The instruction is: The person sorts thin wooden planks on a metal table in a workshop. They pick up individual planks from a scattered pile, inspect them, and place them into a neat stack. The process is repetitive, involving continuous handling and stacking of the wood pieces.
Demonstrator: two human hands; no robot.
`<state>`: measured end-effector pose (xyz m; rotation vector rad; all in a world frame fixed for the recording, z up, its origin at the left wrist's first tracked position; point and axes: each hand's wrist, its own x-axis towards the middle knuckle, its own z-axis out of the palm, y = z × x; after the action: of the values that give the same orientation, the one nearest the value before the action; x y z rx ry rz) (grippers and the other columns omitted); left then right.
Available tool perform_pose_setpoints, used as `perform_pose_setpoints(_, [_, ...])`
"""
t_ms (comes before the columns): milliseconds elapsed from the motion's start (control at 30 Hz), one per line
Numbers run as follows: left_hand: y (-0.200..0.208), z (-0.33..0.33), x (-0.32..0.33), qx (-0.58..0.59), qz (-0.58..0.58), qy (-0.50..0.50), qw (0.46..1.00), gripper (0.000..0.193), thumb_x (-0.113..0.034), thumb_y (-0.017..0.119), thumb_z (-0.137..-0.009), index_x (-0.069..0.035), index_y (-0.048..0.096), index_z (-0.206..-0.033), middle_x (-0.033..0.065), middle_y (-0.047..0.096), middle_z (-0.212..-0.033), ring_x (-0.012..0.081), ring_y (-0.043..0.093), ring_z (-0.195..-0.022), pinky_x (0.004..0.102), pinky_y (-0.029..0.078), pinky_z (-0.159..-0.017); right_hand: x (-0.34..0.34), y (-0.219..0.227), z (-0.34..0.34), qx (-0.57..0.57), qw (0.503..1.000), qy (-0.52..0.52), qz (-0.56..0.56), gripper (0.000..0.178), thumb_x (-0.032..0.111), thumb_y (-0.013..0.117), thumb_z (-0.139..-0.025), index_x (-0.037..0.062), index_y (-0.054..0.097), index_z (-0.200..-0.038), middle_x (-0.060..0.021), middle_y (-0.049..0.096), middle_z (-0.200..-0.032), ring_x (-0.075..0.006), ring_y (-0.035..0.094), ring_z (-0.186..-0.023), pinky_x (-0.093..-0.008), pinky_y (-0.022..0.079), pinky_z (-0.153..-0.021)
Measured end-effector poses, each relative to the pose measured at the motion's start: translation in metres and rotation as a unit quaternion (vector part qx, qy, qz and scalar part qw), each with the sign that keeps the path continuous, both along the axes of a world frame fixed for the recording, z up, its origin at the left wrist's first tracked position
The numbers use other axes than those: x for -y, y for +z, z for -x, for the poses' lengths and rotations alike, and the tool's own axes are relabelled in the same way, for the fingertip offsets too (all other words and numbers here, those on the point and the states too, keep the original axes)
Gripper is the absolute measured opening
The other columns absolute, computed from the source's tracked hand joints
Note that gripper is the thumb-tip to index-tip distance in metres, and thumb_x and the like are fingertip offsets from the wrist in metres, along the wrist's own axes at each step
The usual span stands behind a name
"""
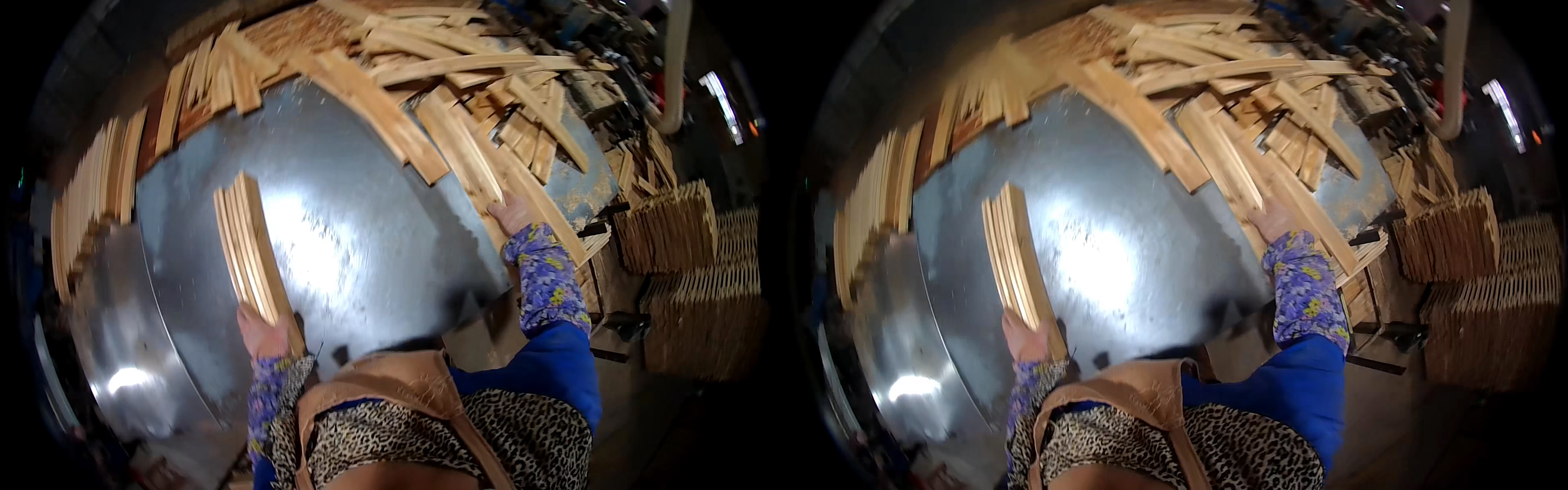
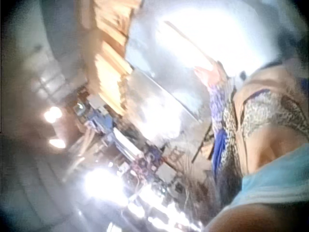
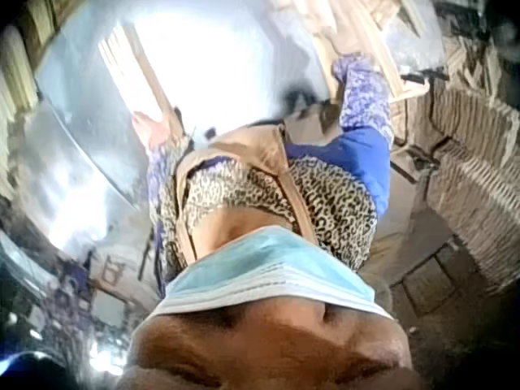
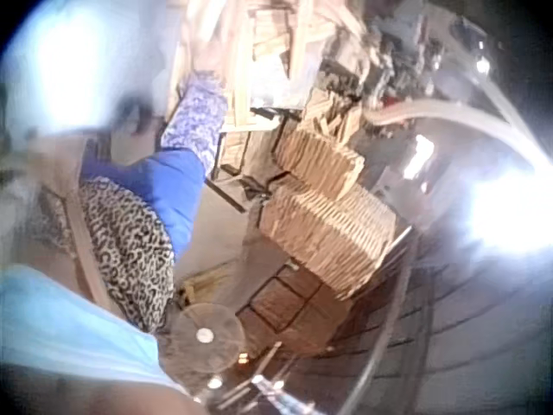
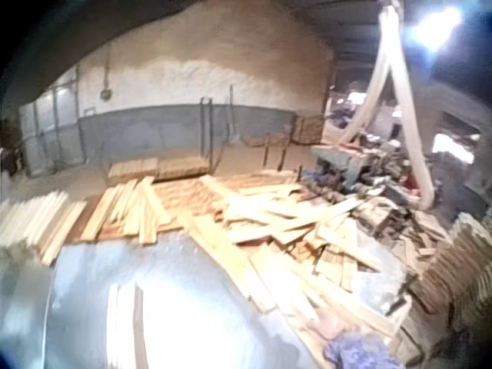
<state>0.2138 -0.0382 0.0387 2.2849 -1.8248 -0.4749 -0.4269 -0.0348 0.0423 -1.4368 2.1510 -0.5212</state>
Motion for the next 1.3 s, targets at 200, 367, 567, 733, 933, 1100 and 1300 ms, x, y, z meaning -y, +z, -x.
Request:
perform_pose_setpoints(200, [0.019, 0.002, -0.007, -0.018, -0.007, 0.044, 0.999, 0.101, -0.042, 0.084, -0.084, 0.007, 0.039, -0.160, 0.0305, 0.053, -0.152, 0.0486, 0.057, -0.138, 0.0529, 0.051, -0.114, 0.054, 0.020, -0.210, 0.553, 0.791, -0.251, -0.073, 0.038, 0.037, 0.056, -0.114, 0.0115, 0.069, -0.140, -0.0176, 0.080, -0.117, -0.0295, 0.077, -0.106, -0.0436, 0.061, -0.094])
perform_pose_setpoints(367, [0.006, -0.004, -0.005, -0.053, -0.013, 0.054, 0.997, 0.099, -0.059, 0.072, -0.093, 0.004, 0.041, -0.163, 0.0291, 0.055, -0.149, 0.0456, 0.057, -0.138, 0.0511, 0.047, -0.118, 0.084, -0.089, -0.391, 0.523, 0.799, -0.048, -0.293, 0.067, 0.071, 0.054, -0.109, 0.0065, 0.071, -0.103, -0.0065, 0.064, -0.071, -0.0185, 0.059, -0.054, -0.0363, 0.053, -0.049])
perform_pose_setpoints(567, [0.000, -0.022, -0.013, -0.121, -0.027, 0.089, 0.988, 0.104, -0.067, 0.071, -0.089, 0.001, 0.044, -0.164, 0.0282, 0.054, -0.147, 0.0437, 0.057, -0.136, 0.0523, 0.047, -0.117, 0.092, -0.095, -0.475, 0.205, 0.882, 0.286, -0.313, 0.075, 0.064, 0.038, -0.114, -0.0022, 0.071, -0.100, -0.0180, 0.068, -0.075, -0.0286, 0.063, -0.064, -0.0433, 0.052, -0.065])
perform_pose_setpoints(733, [-0.007, 0.007, -0.033, 0.106, -0.022, 0.046, 0.993, 0.117, -0.066, 0.082, -0.080, 0.002, 0.042, -0.166, 0.0332, 0.037, -0.167, 0.0501, 0.047, -0.149, 0.0521, 0.044, -0.122, 0.133, -0.046, -0.418, -0.095, 0.932, 0.332, -0.111, 0.059, 0.051, 0.058, -0.102, 0.0115, 0.068, -0.145, -0.0236, 0.070, -0.143, -0.0379, 0.067, -0.133, -0.0508, 0.052, -0.112])
perform_pose_setpoints(933, [0.010, 0.009, -0.015, 0.029, -0.098, 0.065, 0.993, 0.119, -0.066, 0.084, -0.080, 0.000, 0.039, -0.168, 0.0341, 0.031, -0.171, 0.0508, 0.042, -0.153, 0.0547, 0.039, -0.125, 0.226, -0.086, -0.200, -0.337, 0.940, 0.050, -0.020, 0.098, 0.057, 0.080, -0.087, 0.0169, 0.043, -0.169, -0.0181, 0.054, -0.164, -0.0395, 0.051, -0.151, -0.0524, 0.043, -0.124])
perform_pose_setpoints(1100, [-0.003, 0.011, -0.017, 0.053, -0.081, 0.064, 0.993, 0.120, -0.064, 0.085, -0.079, 0.000, 0.037, -0.168, 0.0332, 0.030, -0.172, 0.0525, 0.039, -0.154, 0.0554, 0.037, -0.127, 0.256, -0.073, -0.150, -0.313, 0.945, 0.055, -0.081, 0.094, 0.062, 0.074, -0.092, 0.0169, 0.043, -0.169, -0.0180, 0.057, -0.160, -0.0367, 0.054, -0.147, -0.0488, 0.045, -0.121])
perform_pose_setpoints(1300, [-0.007, 0.013, -0.018, 0.073, -0.081, 0.062, 0.992, 0.120, -0.063, 0.085, -0.079, -0.001, 0.037, -0.169, 0.0334, 0.029, -0.173, 0.0530, 0.039, -0.154, 0.0563, 0.037, -0.127, 0.292, -0.030, -0.147, -0.360, 0.913, 0.193, -0.001, 0.077, 0.039, 0.071, -0.096, 0.0155, 0.047, -0.165, -0.0148, 0.058, -0.159, -0.0373, 0.052, -0.148, -0.0483, 0.044, -0.122])
